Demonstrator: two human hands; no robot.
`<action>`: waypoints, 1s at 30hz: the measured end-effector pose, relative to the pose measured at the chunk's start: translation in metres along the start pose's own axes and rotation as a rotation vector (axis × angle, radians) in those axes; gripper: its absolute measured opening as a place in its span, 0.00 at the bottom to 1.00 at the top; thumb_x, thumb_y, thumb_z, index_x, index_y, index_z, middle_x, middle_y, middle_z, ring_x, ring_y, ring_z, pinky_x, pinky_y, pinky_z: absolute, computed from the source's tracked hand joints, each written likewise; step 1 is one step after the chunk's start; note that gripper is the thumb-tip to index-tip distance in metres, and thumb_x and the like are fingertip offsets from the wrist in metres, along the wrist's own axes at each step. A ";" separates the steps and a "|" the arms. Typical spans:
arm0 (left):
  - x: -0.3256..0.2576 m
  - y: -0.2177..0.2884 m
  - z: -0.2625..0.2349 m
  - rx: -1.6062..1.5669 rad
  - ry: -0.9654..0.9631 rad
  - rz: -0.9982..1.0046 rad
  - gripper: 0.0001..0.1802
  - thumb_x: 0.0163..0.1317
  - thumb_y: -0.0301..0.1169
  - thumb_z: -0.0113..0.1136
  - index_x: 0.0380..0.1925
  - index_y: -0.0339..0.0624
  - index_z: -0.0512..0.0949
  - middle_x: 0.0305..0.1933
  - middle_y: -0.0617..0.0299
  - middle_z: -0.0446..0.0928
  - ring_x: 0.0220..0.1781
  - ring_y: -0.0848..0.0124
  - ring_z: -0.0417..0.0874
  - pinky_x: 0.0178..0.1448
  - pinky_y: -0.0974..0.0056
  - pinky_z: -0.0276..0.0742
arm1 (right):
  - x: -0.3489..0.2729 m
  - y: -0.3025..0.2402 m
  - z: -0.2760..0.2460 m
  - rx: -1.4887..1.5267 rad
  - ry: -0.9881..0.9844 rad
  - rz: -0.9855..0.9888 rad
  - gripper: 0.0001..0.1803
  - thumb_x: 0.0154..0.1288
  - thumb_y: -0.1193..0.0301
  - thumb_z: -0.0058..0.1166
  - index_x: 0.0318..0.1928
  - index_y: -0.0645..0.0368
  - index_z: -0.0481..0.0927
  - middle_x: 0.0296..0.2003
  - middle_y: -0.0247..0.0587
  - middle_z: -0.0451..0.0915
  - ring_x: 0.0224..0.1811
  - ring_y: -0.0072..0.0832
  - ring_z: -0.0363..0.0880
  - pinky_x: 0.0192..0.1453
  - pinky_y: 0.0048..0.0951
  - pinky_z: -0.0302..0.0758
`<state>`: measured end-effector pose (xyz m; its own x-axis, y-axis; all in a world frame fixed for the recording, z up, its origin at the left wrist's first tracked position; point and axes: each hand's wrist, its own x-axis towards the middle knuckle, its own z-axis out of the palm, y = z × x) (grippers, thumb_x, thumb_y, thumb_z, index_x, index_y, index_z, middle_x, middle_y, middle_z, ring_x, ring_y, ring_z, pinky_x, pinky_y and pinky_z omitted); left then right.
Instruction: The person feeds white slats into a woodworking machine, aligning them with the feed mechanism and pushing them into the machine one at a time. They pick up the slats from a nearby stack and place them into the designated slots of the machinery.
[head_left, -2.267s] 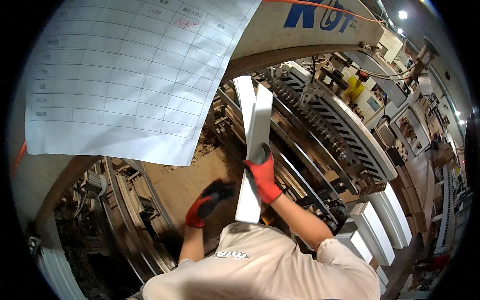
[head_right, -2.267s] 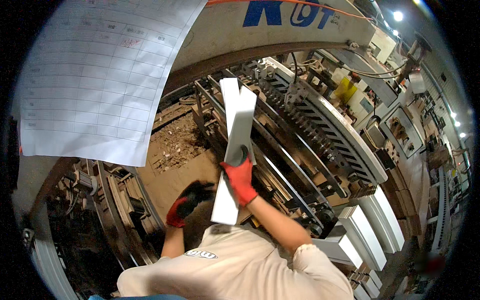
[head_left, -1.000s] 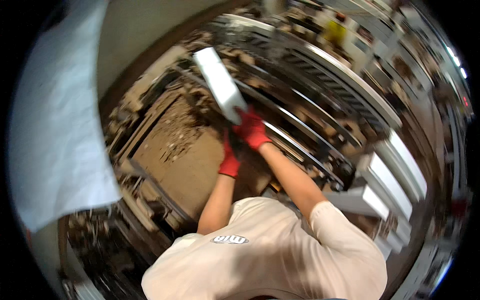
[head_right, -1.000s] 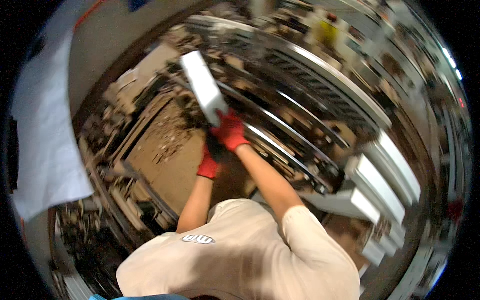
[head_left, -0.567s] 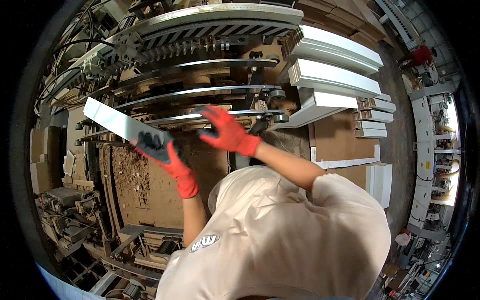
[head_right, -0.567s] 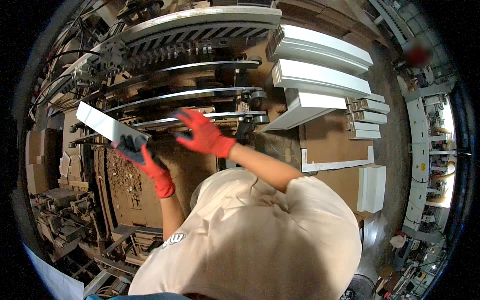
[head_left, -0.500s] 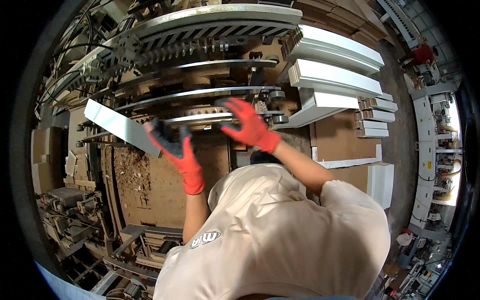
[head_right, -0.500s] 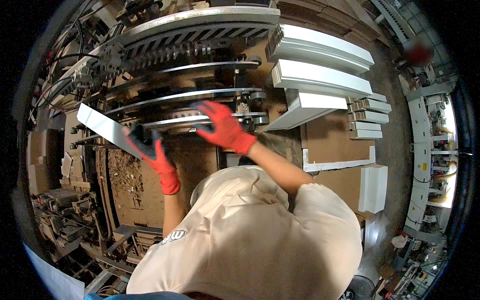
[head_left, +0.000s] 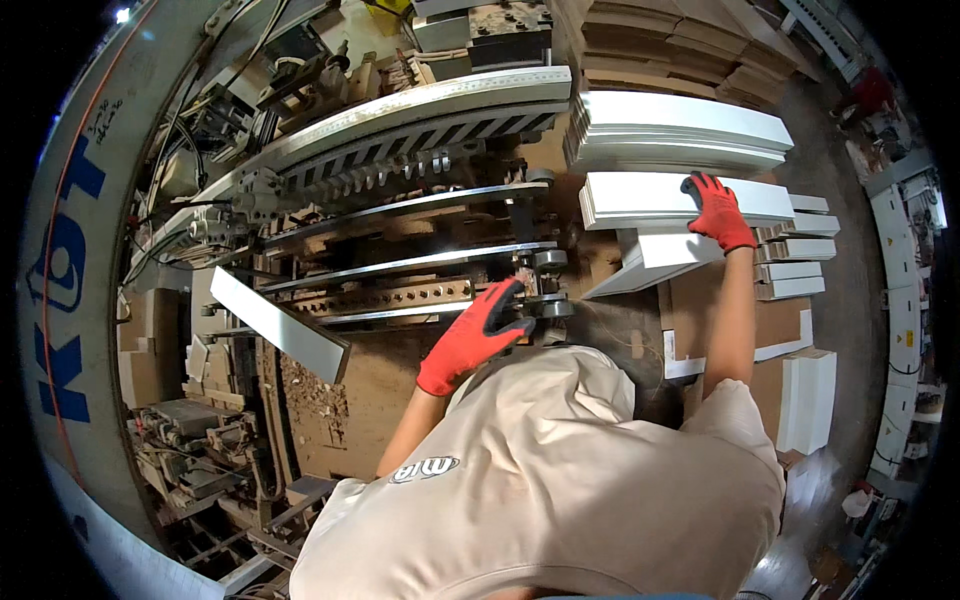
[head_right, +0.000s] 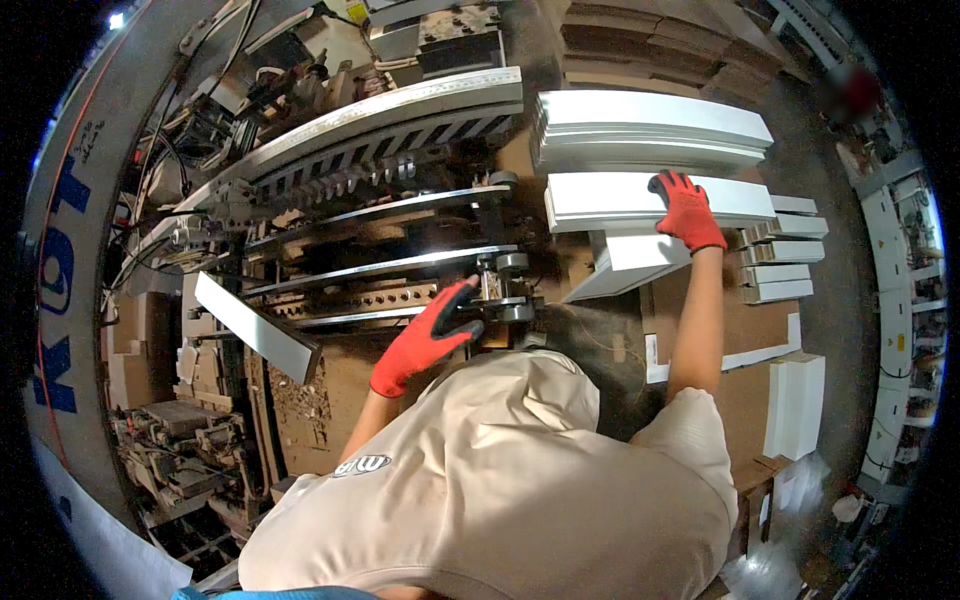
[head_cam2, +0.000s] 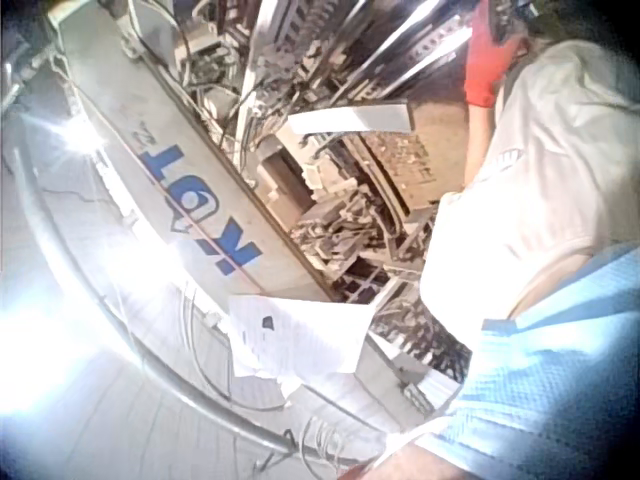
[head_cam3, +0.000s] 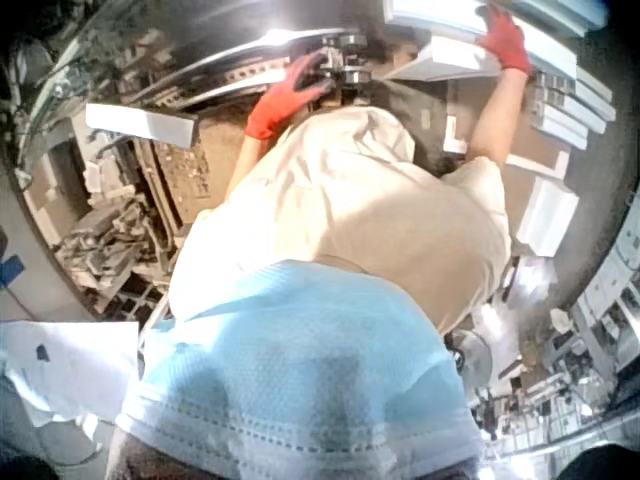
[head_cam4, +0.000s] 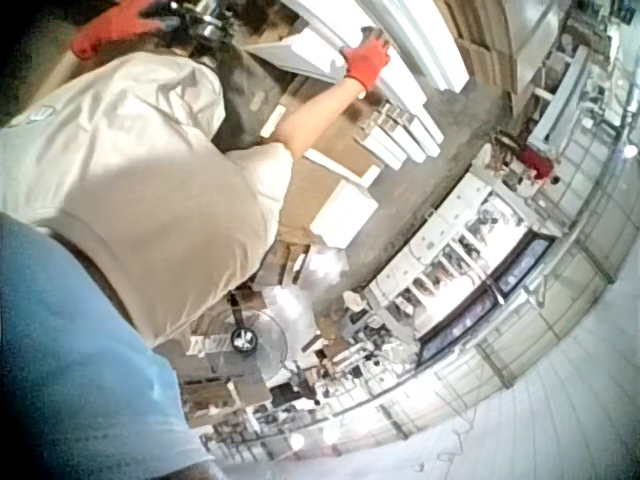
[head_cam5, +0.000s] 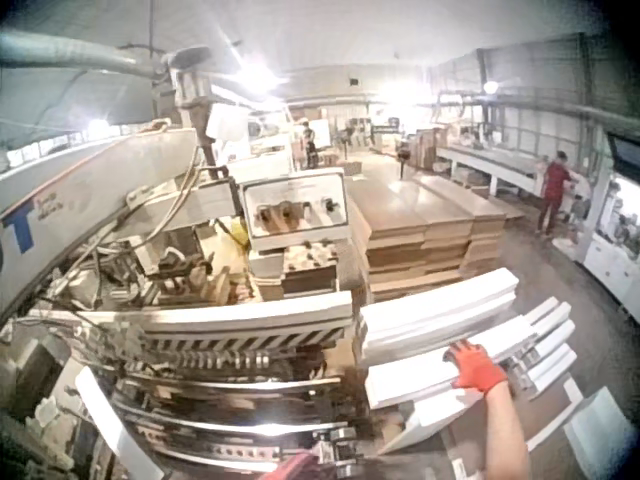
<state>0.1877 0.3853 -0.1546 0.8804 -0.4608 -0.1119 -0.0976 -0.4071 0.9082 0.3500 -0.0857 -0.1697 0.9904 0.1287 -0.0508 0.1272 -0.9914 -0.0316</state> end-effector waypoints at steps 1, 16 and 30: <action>0.006 0.000 0.003 -0.047 -0.037 -0.019 0.38 0.62 0.31 0.64 0.72 0.42 0.60 0.74 0.56 0.62 0.76 0.65 0.59 0.77 0.61 0.54 | 0.004 0.006 0.003 0.034 0.019 -0.030 0.45 0.37 0.66 0.68 0.62 0.52 0.68 0.65 0.46 0.67 0.71 0.44 0.61 0.71 0.47 0.59; 0.095 0.009 0.075 -0.625 -0.136 -0.029 0.39 0.72 0.39 0.55 0.76 0.46 0.48 0.74 0.52 0.60 0.75 0.64 0.59 0.73 0.62 0.58 | 0.002 -0.042 -0.043 0.269 0.151 -0.528 0.41 0.31 0.64 0.71 0.56 0.53 0.78 0.57 0.51 0.72 0.65 0.49 0.65 0.75 0.55 0.52; 0.044 -0.077 -0.072 -0.965 1.450 -0.421 0.24 0.65 0.53 0.59 0.19 0.49 0.70 0.13 0.66 0.63 0.10 0.69 0.66 0.16 0.60 0.61 | -0.021 -0.226 -0.017 0.436 0.413 -0.478 0.29 0.59 0.59 0.62 0.59 0.54 0.75 0.59 0.55 0.70 0.64 0.50 0.65 0.72 0.55 0.56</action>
<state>0.2672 0.4535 -0.2008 0.4876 0.7485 -0.4493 0.0289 0.5006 0.8652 0.3009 0.1351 -0.1450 0.7840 0.4362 0.4416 0.5986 -0.7197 -0.3517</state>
